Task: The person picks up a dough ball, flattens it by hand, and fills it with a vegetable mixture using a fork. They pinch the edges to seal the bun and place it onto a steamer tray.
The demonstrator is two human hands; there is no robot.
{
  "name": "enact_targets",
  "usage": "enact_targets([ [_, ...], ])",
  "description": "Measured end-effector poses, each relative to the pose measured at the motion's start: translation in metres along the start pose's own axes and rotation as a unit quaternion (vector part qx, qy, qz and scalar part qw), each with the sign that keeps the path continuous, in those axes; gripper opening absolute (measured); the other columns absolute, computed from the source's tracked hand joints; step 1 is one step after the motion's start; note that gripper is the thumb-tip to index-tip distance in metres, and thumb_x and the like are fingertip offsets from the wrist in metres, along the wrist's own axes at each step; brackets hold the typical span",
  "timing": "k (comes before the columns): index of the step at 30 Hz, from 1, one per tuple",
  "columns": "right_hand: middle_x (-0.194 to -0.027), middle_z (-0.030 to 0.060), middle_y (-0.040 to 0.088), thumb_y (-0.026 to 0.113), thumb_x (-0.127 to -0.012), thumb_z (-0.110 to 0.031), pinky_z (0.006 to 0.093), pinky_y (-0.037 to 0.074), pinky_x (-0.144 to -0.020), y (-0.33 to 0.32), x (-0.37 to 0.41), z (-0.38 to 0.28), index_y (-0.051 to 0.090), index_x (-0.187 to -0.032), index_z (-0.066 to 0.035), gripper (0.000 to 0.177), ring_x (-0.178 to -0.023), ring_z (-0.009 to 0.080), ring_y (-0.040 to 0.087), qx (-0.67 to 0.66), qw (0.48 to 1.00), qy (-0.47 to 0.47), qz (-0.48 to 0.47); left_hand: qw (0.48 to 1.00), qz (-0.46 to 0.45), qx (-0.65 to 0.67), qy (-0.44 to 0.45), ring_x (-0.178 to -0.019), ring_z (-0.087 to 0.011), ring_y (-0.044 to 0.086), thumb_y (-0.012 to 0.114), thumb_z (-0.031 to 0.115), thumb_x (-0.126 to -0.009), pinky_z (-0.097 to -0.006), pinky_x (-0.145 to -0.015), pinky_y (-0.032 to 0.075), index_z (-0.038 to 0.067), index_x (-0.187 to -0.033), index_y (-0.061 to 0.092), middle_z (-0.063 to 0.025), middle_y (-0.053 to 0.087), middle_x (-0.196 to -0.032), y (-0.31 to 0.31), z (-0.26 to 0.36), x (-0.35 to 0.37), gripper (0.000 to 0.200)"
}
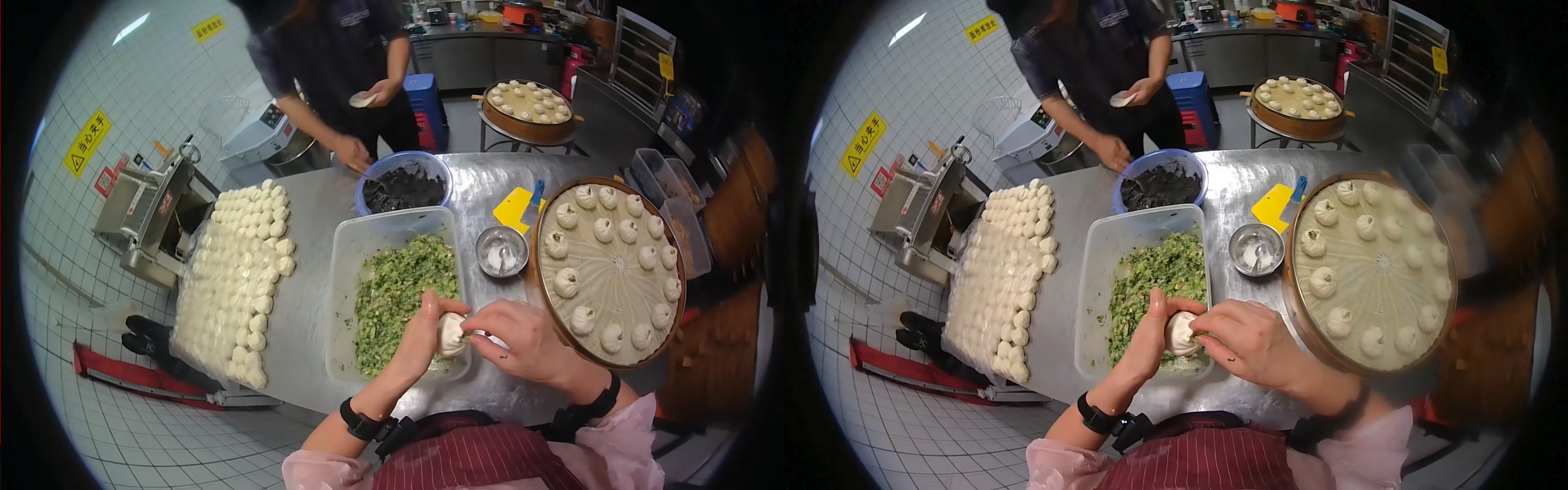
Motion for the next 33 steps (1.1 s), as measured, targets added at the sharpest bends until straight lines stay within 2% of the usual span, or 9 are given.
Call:
enact_targets([
  [5,-0.086,0.0042,0.06,0.067,-0.073,-0.01,0.0335,0.047,-0.066,0.014,-0.009,-0.014,0.063,-0.092,-0.009,0.019,-0.076,0.0219,0.061,0.04,0.997,-0.055,-0.037,0.999,0.001,-0.039,-0.005,-0.065,-0.0108,0.058,0.016,0.059,-0.096,-0.0243,-0.059,0.048,0.002,-0.097,0.062,-0.0058,0.061,-0.075,-0.007,0.003,0.004,0.074],
  [10,-0.081,-0.0001,0.056,0.067,-0.07,-0.015,0.0298,0.039,-0.059,0.033,-0.01,-0.034,0.058,-0.086,-0.011,0.018,-0.068,0.016,0.056,0.119,0.975,-0.164,-0.096,0.988,-0.069,-0.002,-0.135,-0.053,-0.0145,0.057,0.015,0.06,-0.095,-0.0261,-0.041,0.046,0.001,-0.089,0.064,-0.0077,0.061,-0.068,-0.004,-0.022,0.005,0.077],
  [17,-0.081,-0.0027,0.053,0.06,-0.073,-0.022,0.0273,0.036,-0.06,0.045,-0.014,-0.053,0.057,-0.088,-0.014,0.017,-0.068,0.0109,0.053,0.181,0.95,-0.229,-0.113,0.981,-0.108,-0.034,-0.157,-0.055,-0.0114,0.055,0.015,0.062,-0.095,-0.0237,-0.045,0.044,0.001,-0.086,0.063,-0.0051,0.059,-0.069,-0.007,-0.033,0.006,0.078],
  [20,-0.078,-0.0028,0.051,0.058,-0.074,-0.02,0.0273,0.036,-0.061,0.046,-0.021,-0.06,0.056,-0.087,-0.014,0.014,-0.07,0.0111,0.052,0.175,0.947,-0.237,-0.128,0.989,-0.093,-0.076,-0.087,-0.057,-0.0108,0.055,0.014,0.061,-0.095,-0.0236,-0.047,0.045,0.0,-0.087,0.063,-0.0049,0.06,-0.072,-0.011,-0.029,-0.002,0.078],
  [25,-0.073,-0.0026,0.046,0.057,-0.075,-0.019,0.0284,0.035,-0.062,0.059,-0.019,-0.055,0.056,-0.083,-0.015,0.009,-0.07,0.0112,0.051,0.211,0.924,-0.254,-0.192,0.977,-0.137,-0.059,-0.153,-0.056,-0.0114,0.056,0.013,0.059,-0.096,-0.0236,-0.046,0.047,-0.001,-0.089,0.062,-0.0061,0.061,-0.072,-0.006,-0.042,0.001,0.078],
  [29,-0.076,-0.0016,0.053,0.057,-0.08,-0.018,0.0287,0.036,-0.062,0.063,-0.014,-0.038,0.059,-0.088,-0.013,0.01,-0.073,0.0128,0.054,0.196,0.932,-0.212,-0.221,0.971,-0.147,-0.009,-0.188,-0.05,-0.0163,0.06,0.013,0.061,-0.094,-0.0245,-0.036,0.044,0.001,-0.09,0.06,-0.0088,0.062,-0.067,-0.004,-0.049,0.002,0.077],
  [31,-0.084,0.002,0.06,0.057,-0.085,-0.018,0.032,0.04,-0.066,0.051,-0.025,-0.02,0.061,-0.1,-0.01,0.018,-0.08,0.018,0.058,0.042,0.976,-0.091,-0.191,0.967,-0.141,0.041,-0.209,-0.053,-0.0176,0.062,0.014,0.063,-0.093,-0.0247,-0.036,0.045,0.002,-0.092,0.06,-0.0092,0.063,-0.069,-0.002,-0.048,0.004,0.077],
  [32,-0.084,0.002,0.06,0.057,-0.085,-0.018,0.032,0.04,-0.066,0.049,-0.023,-0.016,0.061,-0.1,-0.01,0.018,-0.08,0.018,0.058,0.039,0.977,-0.091,-0.187,0.959,-0.137,0.094,-0.229,-0.057,-0.0189,0.065,0.015,0.064,-0.093,-0.0249,-0.036,0.045,0.003,-0.094,0.061,-0.0095,0.064,-0.071,0.0,-0.048,0.006,0.076],
  [33,-0.087,0.0042,0.062,0.058,-0.086,-0.018,0.0349,0.041,-0.069,0.044,-0.023,0.003,0.061,-0.106,-0.009,0.023,-0.083,0.021,0.058,0.004,0.984,-0.021,-0.175,0.95,-0.159,0.126,-0.236,-0.062,-0.0215,0.067,0.018,0.066,-0.091,-0.0255,-0.038,0.048,0.005,-0.105,0.058,-0.0108,0.067,-0.081,0.002,-0.052,0.005,0.075],
])
Point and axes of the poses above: each hand's wrist, its own x-axis away from the middle knuckle, its own y-axis out of the palm, z = x × y, the point moved 10 cm from there along -x, towards the middle knuckle
